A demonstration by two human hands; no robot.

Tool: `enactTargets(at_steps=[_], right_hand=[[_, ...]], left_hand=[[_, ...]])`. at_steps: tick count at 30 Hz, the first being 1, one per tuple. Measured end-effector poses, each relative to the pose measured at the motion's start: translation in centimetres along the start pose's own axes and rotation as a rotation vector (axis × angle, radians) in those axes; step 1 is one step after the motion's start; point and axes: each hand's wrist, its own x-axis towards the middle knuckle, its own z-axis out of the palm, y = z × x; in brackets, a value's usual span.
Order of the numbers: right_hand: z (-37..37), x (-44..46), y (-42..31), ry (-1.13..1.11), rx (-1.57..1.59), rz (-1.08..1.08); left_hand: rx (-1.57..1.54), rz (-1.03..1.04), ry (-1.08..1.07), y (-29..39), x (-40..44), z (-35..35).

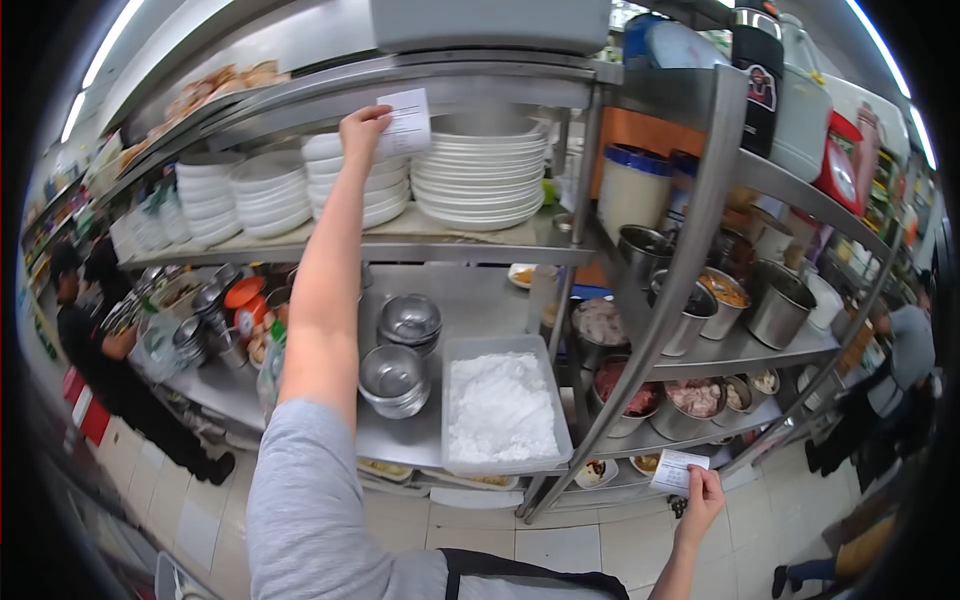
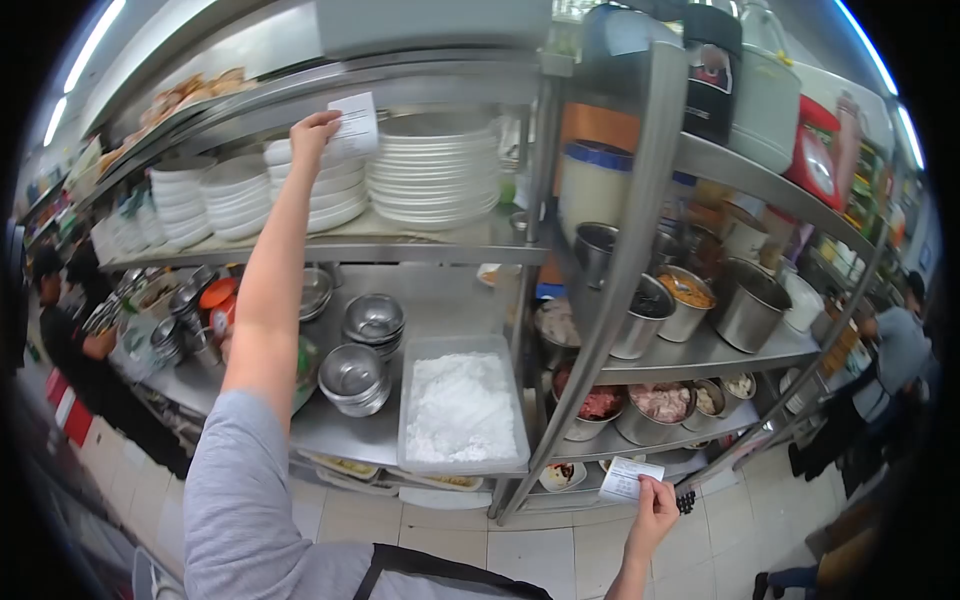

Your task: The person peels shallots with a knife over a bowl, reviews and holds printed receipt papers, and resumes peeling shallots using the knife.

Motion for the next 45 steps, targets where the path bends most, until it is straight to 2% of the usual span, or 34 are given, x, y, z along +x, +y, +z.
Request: enactTargets(at_steps=[5,7,9,10,11,12,13,14,15,16,17,18,19,20,21,23,24,25,27,30,32,33,35,40,42,45], right_hand=[[-0.4,-0.4,-2.2,0.091,-0.070,0.012],[0.5,-0.2,-3.3,0.116,-0.092,0.014],[0.9,-0.2,-4.2,0.106,-0.178,-0.056],[1.0,-0.3,-4.7,0.097,-0.215,-0.059],[0.9,-0.5,-5.2,0.107,-0.259,-0.054],[0.3,-0.7,-5.1,0.101,-0.274,-0.070],[-0.6,-0.8,-4.9,0.096,-0.290,-0.085],[-1.3,-0.8,-4.6,0.103,-0.293,-0.092],[-2.1,-0.8,-4.4,0.101,-0.293,-0.106],[-3.2,-0.9,-4.3,0.116,-0.279,-0.093],[-4.4,-1.1,-4.3,0.122,-0.261,-0.092],[-5.6,-1.5,-4.1,0.173,-0.286,-0.083],[-7.0,-2.0,-3.9,0.165,-0.253,-0.066],[-8.3,-2.3,-3.7,0.146,-0.221,-0.053],[-9.7,-2.5,-4.0,0.096,-0.203,-0.032],[-12.8,-3.4,-3.8,-0.061,-0.211,-0.068],[-14.7,-3.9,-3.3,-0.170,-0.235,-0.113],[-16.9,-4.1,-2.8,-0.147,-0.266,-0.113],[-21.3,-4.9,-1.6,-0.216,-0.217,0.100],[-29.4,-4.4,-0.1,-0.084,-0.312,0.103],[-33.8,-3.2,1.3,-0.002,-0.363,0.105],[-35.7,-2.9,1.9,0.053,-0.409,0.109],[-38.1,-1.4,2.4,0.097,-0.431,0.142],[-44.4,4.2,7.2,0.162,-0.371,0.204],[-46.8,6.8,8.4,0.123,-0.491,0.201],[-51.3,10.2,10.2,0.220,-0.621,0.119]], left_hand=[[-0.022,0.080,0.004,1.3,2.5,1.4],[-0.101,0.139,0.076,1.1,3.6,2.0],[0.147,0.303,0.219,0.9,2.9,1.7],[0.343,0.479,0.330,0.8,1.5,1.6],[0.305,0.494,0.338,1.1,-0.9,1.9],[0.104,0.443,0.318,2.9,-5.0,2.9],[-0.094,0.399,0.188,5.3,-9.9,3.9],[-0.157,0.378,0.098,7.7,-15.5,4.9],[-0.294,0.168,0.039,8.2,-21.1,6.1],[-0.267,0.100,-0.016,9.3,-27.2,7.2],[-0.177,0.393,-0.204,10.8,-32.6,8.0],[-0.357,0.288,-0.392,12.4,-38.0,9.5],[-0.385,0.065,-0.528,13.7,-43.8,11.2],[-0.586,-0.213,-0.767,15.6,-48.6,13.4],[-0.862,-0.629,-1.030,16.0,-53.0,15.8],[-1.320,-1.185,-1.403,20.3,-57.9,19.4],[-1.317,-1.226,-1.484,21.5,-60.3,21.0],[-1.317,-1.249,-1.574,22.8,-62.1,23.1],[-1.000,-1.001,-1.848,27.2,-63.5,27.1],[-0.925,-0.903,-1.990,31.9,-67.6,33.3],[-0.872,-0.705,-1.928,34.5,-70.8,37.2],[-0.872,-0.711,-1.949,36.0,-72.0,38.6],[-0.776,-0.445,-1.761,38.4,-74.2,41.6],[-0.836,-0.642,-1.866,39.6,-77.8,51.2],[-0.864,-0.685,-1.892,39.7,-79.4,55.0],[-0.923,-0.729,-1.927,41.8,-81.0,61.7]])
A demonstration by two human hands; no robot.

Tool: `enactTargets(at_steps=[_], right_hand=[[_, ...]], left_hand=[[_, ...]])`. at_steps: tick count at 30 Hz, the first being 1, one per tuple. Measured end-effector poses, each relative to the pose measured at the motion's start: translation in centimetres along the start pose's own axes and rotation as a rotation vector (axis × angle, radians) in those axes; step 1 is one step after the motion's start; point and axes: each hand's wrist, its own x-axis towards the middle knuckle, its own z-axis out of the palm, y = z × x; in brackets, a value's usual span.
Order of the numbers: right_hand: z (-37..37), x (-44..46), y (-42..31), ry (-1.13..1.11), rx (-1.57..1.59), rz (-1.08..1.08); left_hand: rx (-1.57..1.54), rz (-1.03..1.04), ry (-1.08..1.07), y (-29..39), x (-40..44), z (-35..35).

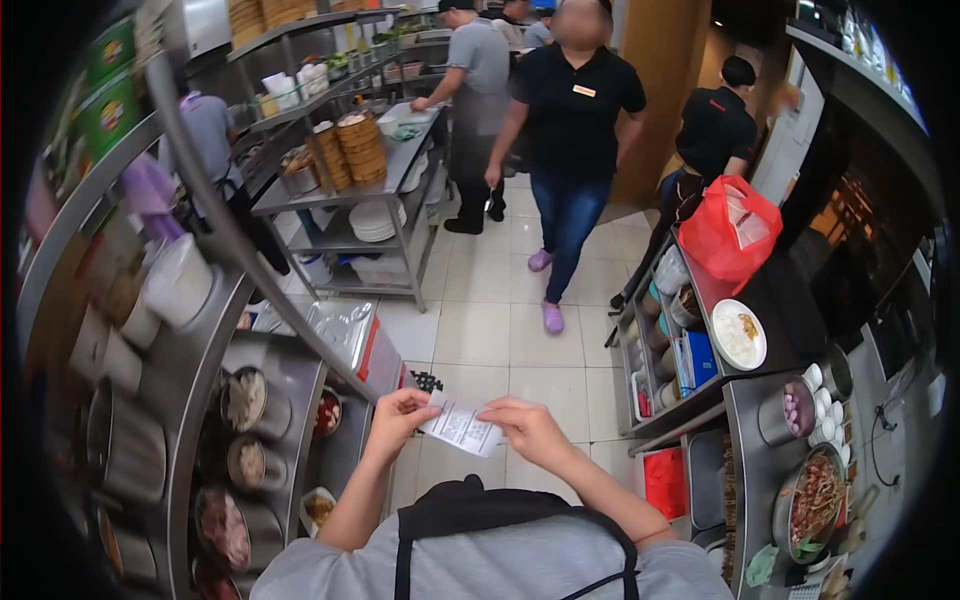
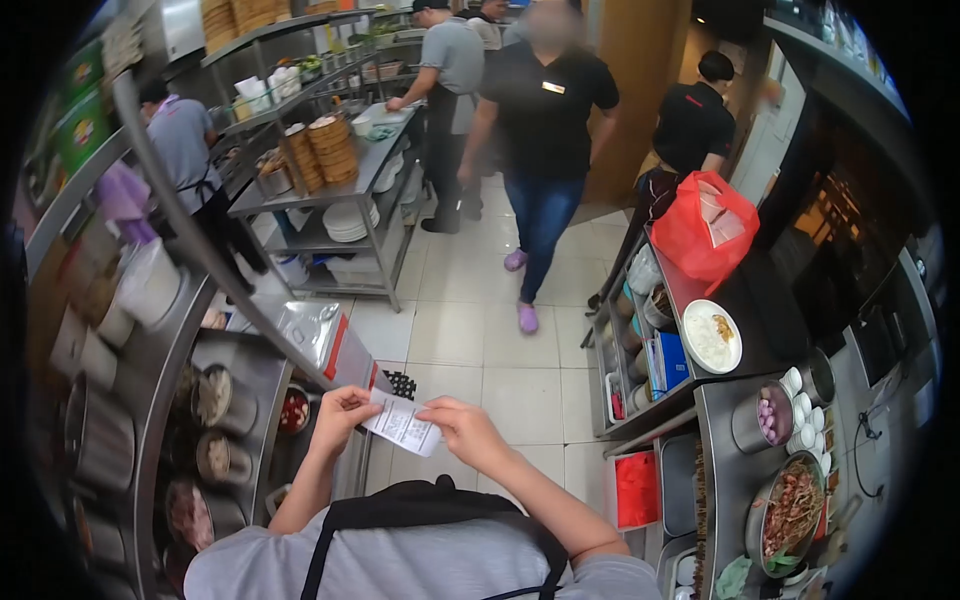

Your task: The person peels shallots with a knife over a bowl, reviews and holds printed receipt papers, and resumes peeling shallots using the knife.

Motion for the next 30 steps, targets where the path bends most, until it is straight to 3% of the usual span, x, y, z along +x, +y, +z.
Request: enactTargets(at_steps=[4,8,11,13,15,24,28,30], right_hand=[[-5.0,4.8,2.9,0.050,-0.014,0.182],[-9.3,9.7,8.2,0.350,-0.129,0.092],[-12.4,13.9,9.8,0.417,-0.016,0.191],[-13.6,17.1,12.1,0.501,0.230,0.208],[-14.7,20.4,14.5,0.460,0.194,0.170],[-11.6,38.2,24.4,0.302,0.287,0.147],[-7.5,46.5,27.7,0.255,0.151,-0.017],[-5.5,49.8,28.9,0.271,0.314,0.138]], left_hand=[[0.023,-0.039,-0.121,1.4,10.5,1.5],[-0.031,-0.010,-0.148,3.5,20.4,4.8],[-0.091,0.027,-0.177,4.8,25.2,6.9],[-0.115,0.064,-0.162,5.7,28.4,7.6],[-0.115,0.071,-0.128,5.8,31.5,7.3],[-0.091,0.056,0.125,4.1,43.5,-2.4],[0.003,0.013,0.223,1.8,50.9,-9.8],[0.027,-0.090,0.210,1.4,54.8,-13.0]])
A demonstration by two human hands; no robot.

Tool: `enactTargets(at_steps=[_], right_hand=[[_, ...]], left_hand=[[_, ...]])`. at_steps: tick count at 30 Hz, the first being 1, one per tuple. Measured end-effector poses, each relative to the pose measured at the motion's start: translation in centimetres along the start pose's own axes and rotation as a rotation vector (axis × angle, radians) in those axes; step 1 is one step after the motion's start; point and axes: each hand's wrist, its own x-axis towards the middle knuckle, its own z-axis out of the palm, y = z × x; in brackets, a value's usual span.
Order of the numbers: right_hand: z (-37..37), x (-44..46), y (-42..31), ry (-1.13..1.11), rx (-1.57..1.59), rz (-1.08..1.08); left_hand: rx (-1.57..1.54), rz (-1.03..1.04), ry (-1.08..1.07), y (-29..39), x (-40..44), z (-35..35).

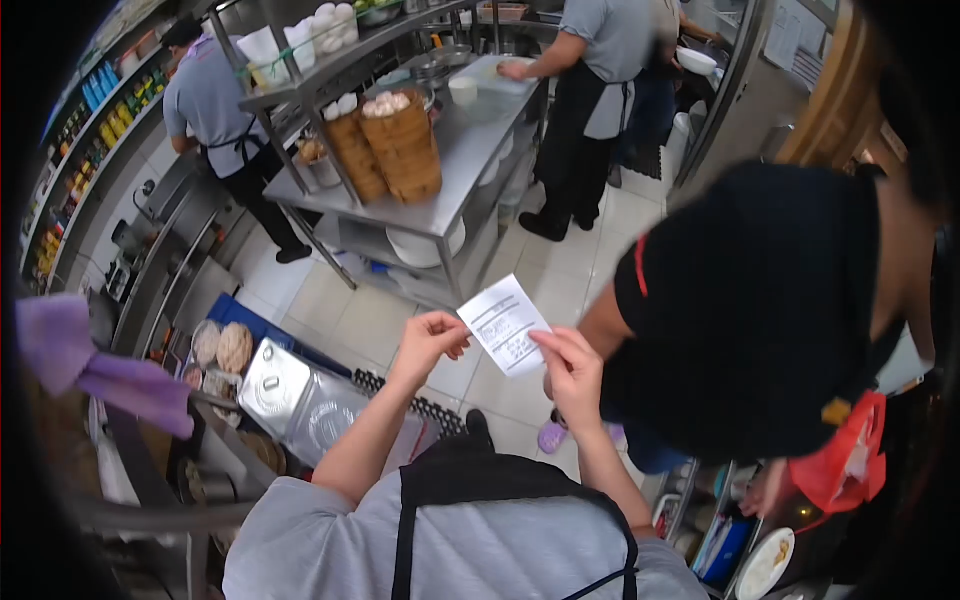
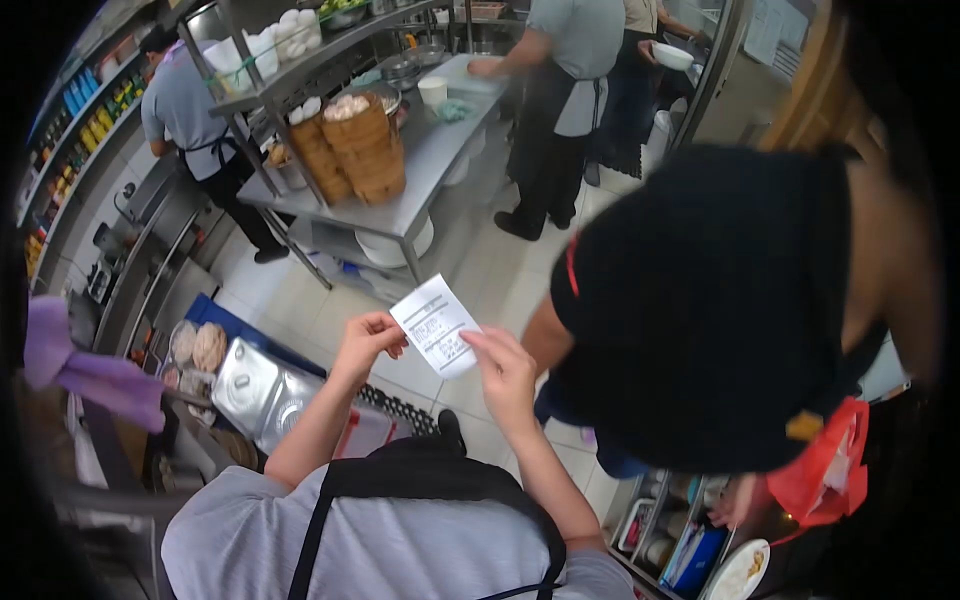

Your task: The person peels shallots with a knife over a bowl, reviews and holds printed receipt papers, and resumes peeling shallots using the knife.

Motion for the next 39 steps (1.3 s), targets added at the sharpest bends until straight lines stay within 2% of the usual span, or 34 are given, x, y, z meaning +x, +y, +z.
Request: enactTargets(at_steps=[6,9,14,16,18,21,25,27,28,30,32,34,35,36,37,39], right_hand=[[2.5,6.7,3.9,0.117,-0.023,0.068],[2.0,10.2,5.3,0.232,-0.055,0.086],[2.1,20.3,7.1,0.260,-0.026,0.045],[2.6,24.8,7.8,0.234,0.007,0.014],[3.5,30.0,8.8,0.162,0.000,-0.046],[5.4,40.3,10.3,0.050,0.187,-0.089],[10.1,58.7,11.1,-0.198,0.548,-0.047],[12.5,70.3,12.7,-0.363,0.601,-0.012],[14.3,74.7,11.7,-0.353,0.677,-0.096],[17.1,84.5,10.9,-0.394,0.690,-0.097],[19.8,93.1,9.1,-0.414,0.835,-0.075],[22.8,100.4,7.3,-0.358,0.807,-0.164],[24.4,103.7,6.5,-0.334,0.842,-0.150],[26.0,107.2,6.5,-0.341,0.743,-0.156],[27.4,109.6,5.8,-0.361,0.723,-0.121],[30.0,115.2,5.5,-0.459,0.707,-0.183]], left_hand=[[0.022,-0.045,-0.154,0.4,10.7,-3.2],[0.159,0.073,-0.143,0.1,14.4,-3.9],[0.130,0.295,-0.035,-0.1,20.1,-8.0],[-0.117,0.146,0.165,1.2,20.8,-11.5],[-0.048,0.165,0.306,1.5,21.6,-15.1],[0.028,0.196,0.624,0.8,22.2,-19.7],[0.097,0.168,1.011,-1.9,20.9,-24.4],[0.059,0.097,1.235,-2.3,20.4,-25.1],[0.003,0.038,1.348,-1.8,20.1,-24.3],[-0.096,0.111,1.490,-0.4,20.5,-21.6],[-0.117,0.081,1.597,1.0,21.3,-18.8],[0.011,0.022,1.657,0.5,21.1,-16.4],[-0.011,-0.017,1.681,0.8,20.9,-14.5],[-0.032,-0.041,1.739,0.7,21.0,-12.6],[-0.032,-0.022,1.775,0.6,20.9,-10.8],[-0.038,0.058,1.885,-0.5,20.1,-7.5]])
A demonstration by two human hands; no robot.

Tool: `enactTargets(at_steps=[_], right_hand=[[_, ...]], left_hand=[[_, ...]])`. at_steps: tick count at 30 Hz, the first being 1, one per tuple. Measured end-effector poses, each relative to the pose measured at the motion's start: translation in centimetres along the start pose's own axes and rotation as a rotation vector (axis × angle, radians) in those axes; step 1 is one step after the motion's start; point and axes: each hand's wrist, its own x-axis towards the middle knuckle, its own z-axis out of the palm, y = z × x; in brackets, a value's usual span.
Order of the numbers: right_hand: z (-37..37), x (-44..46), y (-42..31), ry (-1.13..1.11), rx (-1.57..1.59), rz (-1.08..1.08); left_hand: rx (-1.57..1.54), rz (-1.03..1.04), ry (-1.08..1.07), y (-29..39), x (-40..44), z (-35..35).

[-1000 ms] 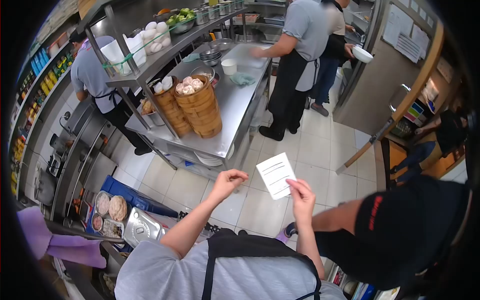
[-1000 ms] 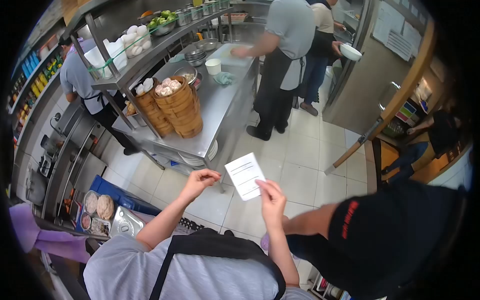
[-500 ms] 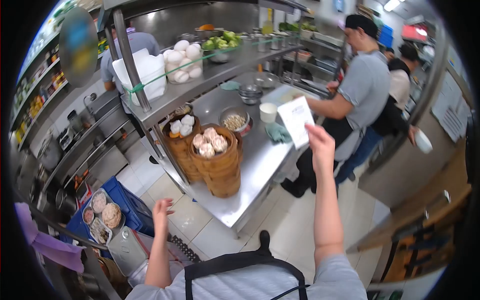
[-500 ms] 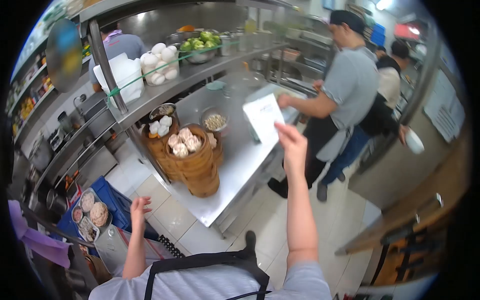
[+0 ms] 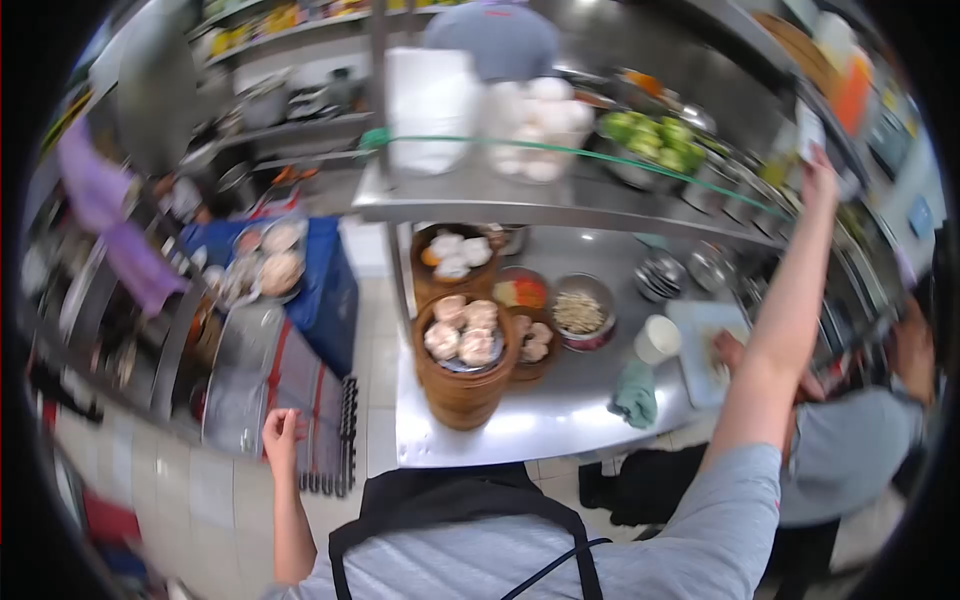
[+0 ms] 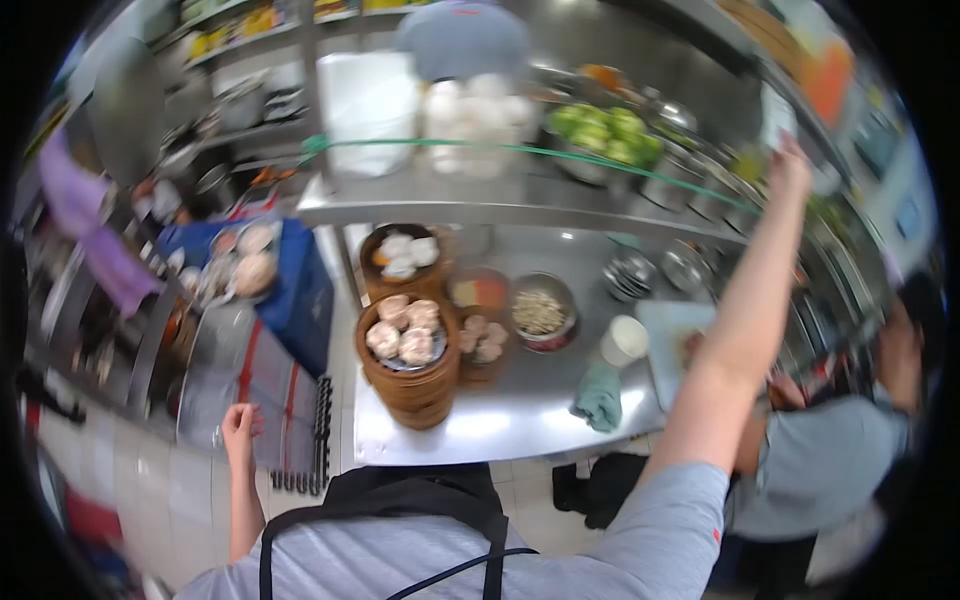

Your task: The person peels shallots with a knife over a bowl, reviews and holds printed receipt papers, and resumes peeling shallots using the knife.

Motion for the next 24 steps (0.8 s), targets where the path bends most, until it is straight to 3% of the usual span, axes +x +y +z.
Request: enactTargets(at_steps=[3,5,6,8,11,13,15,16,18,21,24], right_hand=[[-7.7,15.2,6.9,-0.358,0.225,-0.021],[-6.1,14.2,6.5,-0.141,0.054,-0.161],[-3.6,10.9,5.0,0.002,-0.030,-0.297],[6.2,-5.4,-1.4,0.228,-0.099,-0.613],[15.9,-25.8,-7.5,0.207,-0.024,-0.843],[17.0,-31.5,-4.7,-0.052,-0.111,-0.879],[19.3,-39.1,-1.7,-0.486,0.248,-0.628],[22.7,-44.8,-3.4,-0.747,0.529,-0.643],[26.2,-53.5,-3.5,-0.873,0.498,-0.355],[30.1,-64.8,-6.8,-1.297,0.566,-0.006],[32.2,-73.8,-10.4,-1.667,0.682,-0.004]], left_hand=[[-0.016,-0.014,0.235,-1.0,-4.9,-2.1],[-0.100,-0.051,0.332,-1.3,-8.3,-3.2],[-0.091,-0.056,0.373,-1.4,-9.8,-3.5],[-0.137,-0.047,0.447,-2.2,-12.4,-3.7],[-0.126,-0.094,0.533,-3.4,-15.5,-4.5],[-0.163,-0.131,0.491,-3.2,-16.9,-5.0],[-0.137,-0.137,0.479,-2.3,-18.0,-5.8],[-0.146,-0.124,0.486,-1.9,-18.5,-6.3],[-0.141,-0.109,0.501,-1.4,-19.8,-7.8],[-0.166,-0.077,0.576,-1.4,-22.8,-11.9],[-0.147,-0.073,0.667,-1.4,-27.2,-16.0]])
